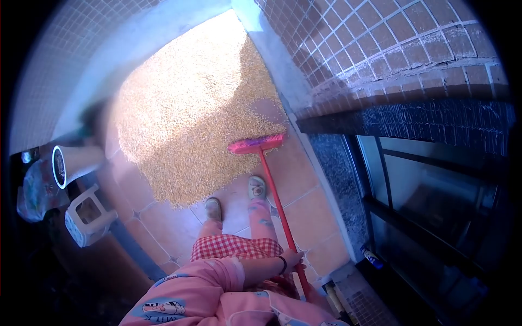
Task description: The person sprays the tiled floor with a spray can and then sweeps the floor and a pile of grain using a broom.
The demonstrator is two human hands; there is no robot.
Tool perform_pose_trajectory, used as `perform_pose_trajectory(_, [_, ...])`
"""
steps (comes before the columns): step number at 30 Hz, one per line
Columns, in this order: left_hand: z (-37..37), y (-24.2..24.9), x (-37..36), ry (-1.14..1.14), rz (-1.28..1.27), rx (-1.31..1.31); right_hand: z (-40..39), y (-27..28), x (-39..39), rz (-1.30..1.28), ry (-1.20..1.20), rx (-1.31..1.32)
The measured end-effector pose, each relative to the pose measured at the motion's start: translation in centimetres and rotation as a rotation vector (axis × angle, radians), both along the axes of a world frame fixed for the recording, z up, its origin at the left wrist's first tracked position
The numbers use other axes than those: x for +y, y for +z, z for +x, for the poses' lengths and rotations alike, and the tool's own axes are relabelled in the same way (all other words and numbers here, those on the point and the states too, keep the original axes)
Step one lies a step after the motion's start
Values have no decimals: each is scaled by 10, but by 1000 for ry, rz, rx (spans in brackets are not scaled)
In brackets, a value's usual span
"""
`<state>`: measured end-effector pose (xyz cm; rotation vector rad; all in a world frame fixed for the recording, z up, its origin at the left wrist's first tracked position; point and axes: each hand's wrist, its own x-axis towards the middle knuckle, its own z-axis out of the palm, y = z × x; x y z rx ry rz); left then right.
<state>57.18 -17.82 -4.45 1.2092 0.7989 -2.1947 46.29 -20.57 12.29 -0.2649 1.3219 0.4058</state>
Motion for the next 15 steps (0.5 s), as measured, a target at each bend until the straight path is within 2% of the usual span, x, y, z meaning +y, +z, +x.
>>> perform_pose_trajectory(1, [-8, -12, 4, -28, 20, 27, 3, -6, -3, 2, 15, 0])
perform_pose_trajectory(5, [31, -33, -8, 189, 26, -165, 29, -23, -17, 26, 47, 8])
perform_pose_trajectory(9, [47, -14, -12, 238, 5, -265, 31, -22, -14, -87, 123, 2])
perform_pose_trajectory(11, [32, 4, -1, 214, -41, -209, -6, -18, 1, -90, 160, -3])
perform_pose_trajectory(15, [-1, 28, 6, 70, -53, 135, -43, 15, 15, -112, 193, 80])
